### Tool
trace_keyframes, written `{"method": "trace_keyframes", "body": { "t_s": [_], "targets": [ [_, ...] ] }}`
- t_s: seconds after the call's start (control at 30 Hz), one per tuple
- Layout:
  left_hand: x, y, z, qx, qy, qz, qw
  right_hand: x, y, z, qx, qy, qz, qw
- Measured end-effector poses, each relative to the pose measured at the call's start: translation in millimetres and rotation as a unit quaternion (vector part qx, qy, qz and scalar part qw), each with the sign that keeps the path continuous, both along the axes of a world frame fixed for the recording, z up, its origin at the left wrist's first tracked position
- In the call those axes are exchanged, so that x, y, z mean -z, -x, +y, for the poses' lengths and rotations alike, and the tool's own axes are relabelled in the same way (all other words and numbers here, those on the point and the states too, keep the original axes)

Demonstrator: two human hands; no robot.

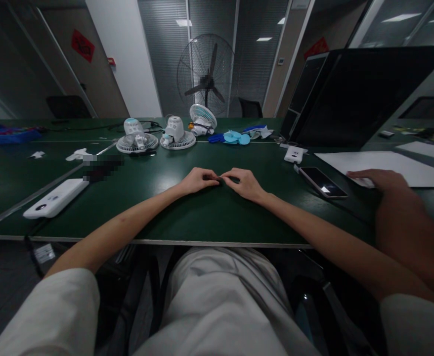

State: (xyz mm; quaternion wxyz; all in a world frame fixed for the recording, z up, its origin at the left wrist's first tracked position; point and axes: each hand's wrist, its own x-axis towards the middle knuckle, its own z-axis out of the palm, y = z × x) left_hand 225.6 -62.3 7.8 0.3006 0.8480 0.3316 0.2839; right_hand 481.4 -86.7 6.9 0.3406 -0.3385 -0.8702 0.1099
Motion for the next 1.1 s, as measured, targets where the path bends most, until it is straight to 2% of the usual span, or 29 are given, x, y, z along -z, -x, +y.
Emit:
{"method": "trace_keyframes", "body": {
  "t_s": [0.17,0.33,0.63,0.8,1.1],
  "targets": [
    [-0.2,1,0,-0.023,-0.008,0.002,1.000,-0.3,-6,-1,0.021,0.007,-0.043,0.999],
    [5.2,2,6,-0.020,-0.018,0.004,1.000,-1.1,-4,-3,0.032,-0.004,-0.078,0.996],
    [6.0,1,7,-0.023,-0.026,0.006,0.999,-0.5,7,2,0.005,-0.012,-0.007,1.000],
    [3.6,1,4,-0.026,-0.023,0.012,0.999,0.9,5,2,0.008,-0.012,0.000,1.000],
    [3.0,6,10,-0.061,-0.031,-0.005,0.998,3.3,-5,1,0.036,-0.015,-0.090,0.995]
  ]
}}
